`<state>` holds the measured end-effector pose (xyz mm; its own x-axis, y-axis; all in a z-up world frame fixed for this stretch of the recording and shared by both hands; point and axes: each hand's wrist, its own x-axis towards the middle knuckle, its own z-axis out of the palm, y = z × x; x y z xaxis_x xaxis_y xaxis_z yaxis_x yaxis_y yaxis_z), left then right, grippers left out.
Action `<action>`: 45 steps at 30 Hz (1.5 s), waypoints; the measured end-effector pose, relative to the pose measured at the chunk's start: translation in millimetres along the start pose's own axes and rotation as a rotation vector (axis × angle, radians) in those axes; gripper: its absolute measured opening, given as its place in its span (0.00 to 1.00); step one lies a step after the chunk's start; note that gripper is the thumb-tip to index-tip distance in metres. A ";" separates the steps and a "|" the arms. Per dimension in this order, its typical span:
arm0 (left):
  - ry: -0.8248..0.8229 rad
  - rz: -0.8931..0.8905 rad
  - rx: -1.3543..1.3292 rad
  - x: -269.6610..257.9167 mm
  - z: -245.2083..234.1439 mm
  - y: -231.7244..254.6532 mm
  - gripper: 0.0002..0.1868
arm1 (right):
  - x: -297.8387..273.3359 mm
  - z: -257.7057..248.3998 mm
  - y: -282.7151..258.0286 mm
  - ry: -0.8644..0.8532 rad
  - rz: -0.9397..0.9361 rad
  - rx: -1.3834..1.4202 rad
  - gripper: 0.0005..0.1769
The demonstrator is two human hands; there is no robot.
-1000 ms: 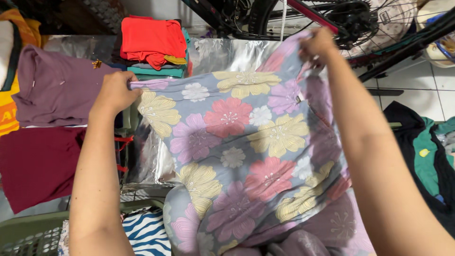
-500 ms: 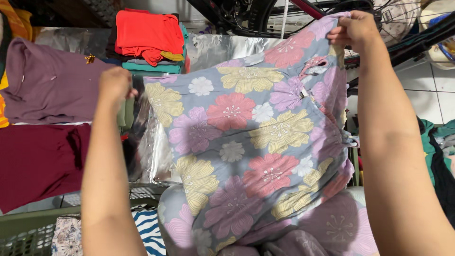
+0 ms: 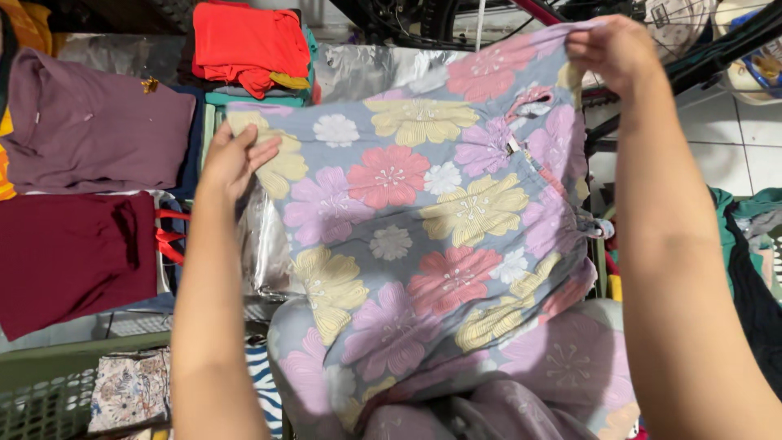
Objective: The person folds several pieces of clothing on a plastic-covered surface. They handle a navy blue garment, a mauve top, a maroon pair of pants, a floral blouse, a floral skirt, and black pants, folding each item and placing them into a green laundry basket.
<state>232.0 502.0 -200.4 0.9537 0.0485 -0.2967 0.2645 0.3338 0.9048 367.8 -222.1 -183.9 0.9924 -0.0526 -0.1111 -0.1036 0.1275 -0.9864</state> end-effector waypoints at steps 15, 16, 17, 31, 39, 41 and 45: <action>-0.686 -0.164 0.493 -187.8 -19.7 -6.2 0.21 | -121.9 -80.0 66.0 0.209 0.308 -0.466 0.08; -0.539 -0.175 0.630 -184.8 -20.1 -5.9 0.21 | -120.2 -73.8 68.8 0.233 0.384 -0.644 0.09; -0.389 -0.185 0.765 -179.0 -18.9 -6.4 0.20 | -117.7 -66.3 70.1 0.238 0.233 -0.728 0.11; -0.109 0.140 1.260 -97.9 -12.3 -12.3 0.19 | -23.5 37.9 53.0 -0.451 0.098 -1.747 0.22; 0.408 0.529 1.429 -70.3 23.6 31.8 0.13 | 28.3 83.0 32.1 0.104 -0.647 -1.362 0.11; 0.450 0.635 1.494 -70.4 36.9 35.4 0.15 | 17.9 102.9 33.4 0.082 -0.736 -1.250 0.20; 0.239 0.913 1.600 -100.8 67.2 22.5 0.29 | -29.2 105.8 32.5 -0.114 -0.685 -1.198 0.31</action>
<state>151.4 441.4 -129.7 0.8602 -0.1580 0.4849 -0.2537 -0.9574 0.1380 342.4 -111.6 -199.9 0.8619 0.3293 0.3857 0.4662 -0.8137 -0.3472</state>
